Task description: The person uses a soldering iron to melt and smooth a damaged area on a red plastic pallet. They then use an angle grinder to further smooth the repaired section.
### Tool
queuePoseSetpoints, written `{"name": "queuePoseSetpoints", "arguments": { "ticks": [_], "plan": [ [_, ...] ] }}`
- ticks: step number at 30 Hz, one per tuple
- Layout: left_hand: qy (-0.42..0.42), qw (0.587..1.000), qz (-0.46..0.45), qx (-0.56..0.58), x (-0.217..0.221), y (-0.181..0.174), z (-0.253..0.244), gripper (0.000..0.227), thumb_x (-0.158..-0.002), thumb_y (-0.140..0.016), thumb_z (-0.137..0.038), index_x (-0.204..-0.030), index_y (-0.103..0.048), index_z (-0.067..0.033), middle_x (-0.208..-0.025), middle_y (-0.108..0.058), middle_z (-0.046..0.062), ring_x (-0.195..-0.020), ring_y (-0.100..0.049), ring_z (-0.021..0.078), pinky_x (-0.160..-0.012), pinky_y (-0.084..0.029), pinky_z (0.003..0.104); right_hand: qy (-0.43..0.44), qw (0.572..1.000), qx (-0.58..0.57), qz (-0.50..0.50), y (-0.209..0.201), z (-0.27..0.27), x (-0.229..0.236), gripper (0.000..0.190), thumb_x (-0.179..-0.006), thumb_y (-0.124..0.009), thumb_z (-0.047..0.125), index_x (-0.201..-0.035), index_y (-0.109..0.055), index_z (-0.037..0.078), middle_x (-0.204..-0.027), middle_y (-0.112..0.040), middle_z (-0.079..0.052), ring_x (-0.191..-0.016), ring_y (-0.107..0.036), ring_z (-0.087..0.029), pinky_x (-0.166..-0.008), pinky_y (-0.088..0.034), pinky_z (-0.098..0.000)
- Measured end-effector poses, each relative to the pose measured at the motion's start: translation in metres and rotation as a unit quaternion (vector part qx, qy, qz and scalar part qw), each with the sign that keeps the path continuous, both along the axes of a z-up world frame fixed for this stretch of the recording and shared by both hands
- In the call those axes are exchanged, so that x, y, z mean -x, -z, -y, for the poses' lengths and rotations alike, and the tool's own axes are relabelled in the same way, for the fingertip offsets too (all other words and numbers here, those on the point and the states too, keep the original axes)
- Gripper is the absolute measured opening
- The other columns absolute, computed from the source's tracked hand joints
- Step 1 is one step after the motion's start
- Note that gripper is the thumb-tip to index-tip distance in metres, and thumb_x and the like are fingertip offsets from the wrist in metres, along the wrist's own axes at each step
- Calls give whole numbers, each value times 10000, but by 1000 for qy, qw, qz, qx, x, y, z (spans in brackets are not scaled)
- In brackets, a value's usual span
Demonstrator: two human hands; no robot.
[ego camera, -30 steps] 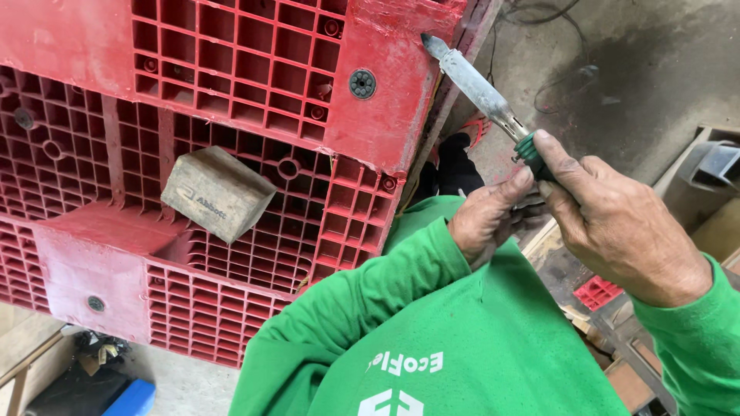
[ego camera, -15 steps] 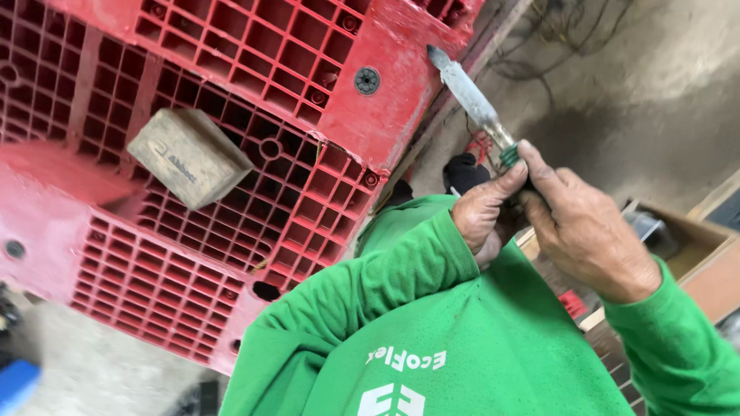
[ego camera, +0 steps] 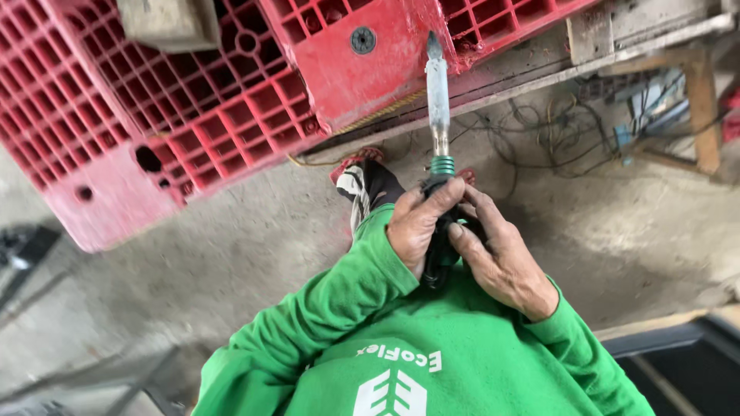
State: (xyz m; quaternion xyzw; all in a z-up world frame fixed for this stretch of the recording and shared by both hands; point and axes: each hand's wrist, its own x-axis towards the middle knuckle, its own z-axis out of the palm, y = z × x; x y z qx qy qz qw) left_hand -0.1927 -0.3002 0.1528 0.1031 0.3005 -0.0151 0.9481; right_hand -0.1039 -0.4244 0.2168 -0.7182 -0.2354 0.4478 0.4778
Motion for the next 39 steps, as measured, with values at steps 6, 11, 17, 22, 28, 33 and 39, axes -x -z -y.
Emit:
{"name": "queuePoseSetpoints", "arguments": {
  "ticks": [6, 11, 17, 22, 28, 33, 39],
  "plan": [
    [-22, 991, 14, -130, -2, 15, 27, 321, -1061, -718, -234, -1209, -637, 40, -1036, -705, 85, -945, -686, 169, -849, -582, 321, -117, 988, 100, 13, 3, 25, -34, 528, -985, -579, 119, -1483, -411, 66, -1112, -745, -179, -1002, -757, -263, -816, -577, -359],
    [46, 983, -137, -113, -5, -1, 10, 370, -888, -738, -294, -1126, -596, -48, -836, -667, 47, -608, -653, 159, -454, -549, 323, -119, 966, 4, 228, 21, 10, -77, 337, -1023, -618, 88, -1352, -605, 18, -1118, -734, -211, -979, -766, -293, -816, -594, -373],
    [123, 918, -184, -330, -20, -10, -26, 560, -769, -860, -219, -1067, -429, -21, -721, -593, 62, -500, -616, 157, -389, -521, 334, -68, 899, -28, 432, 59, 1, -158, 206, -1142, -616, 2, -1335, -690, 7, -1061, -678, -165, -922, -661, -240, -824, -548, -342],
    [152, 860, -270, -404, -17, -20, -27, 566, -764, -808, -218, -1078, -391, 1, -698, -669, 127, -491, -664, 181, -397, -550, 368, -85, 864, -119, 482, 77, -19, -223, 242, -1065, -560, -67, -1278, -674, -52, -1154, -605, -170, -1032, -617, -260, -887, -530, -380],
    [164, 713, -239, -639, -19, -25, 7, 591, -812, -809, -268, -1170, -475, 62, -765, -636, 246, -693, -648, 459, -626, -504, 531, -176, 782, -121, 586, 111, -40, -312, 227, -993, -636, -66, -1208, -696, -26, -1195, -618, -124, -1133, -570, -282, -1008, -478, -418],
    [110, 719, -257, -637, -45, -40, 52, 578, -854, -775, -279, -1214, -477, 62, -882, -627, 266, -791, -638, 495, -677, -501, 529, -216, 823, -137, 507, 125, -36, -383, 228, -1043, -584, -48, -1249, -675, -12, -1210, -588, -114, -1150, -556, -269, -1009, -466, -390],
    [206, 706, -419, -532, -86, -68, 89, 531, -827, -766, -331, -1167, -521, -4, -853, -678, 247, -793, -675, 458, -713, -510, 529, -240, 818, -202, 482, 145, -18, -413, 148, -1070, -619, -22, -1202, -686, -15, -1181, -603, -102, -1158, -548, -270, -1020, -472, -413]
  ]
}}
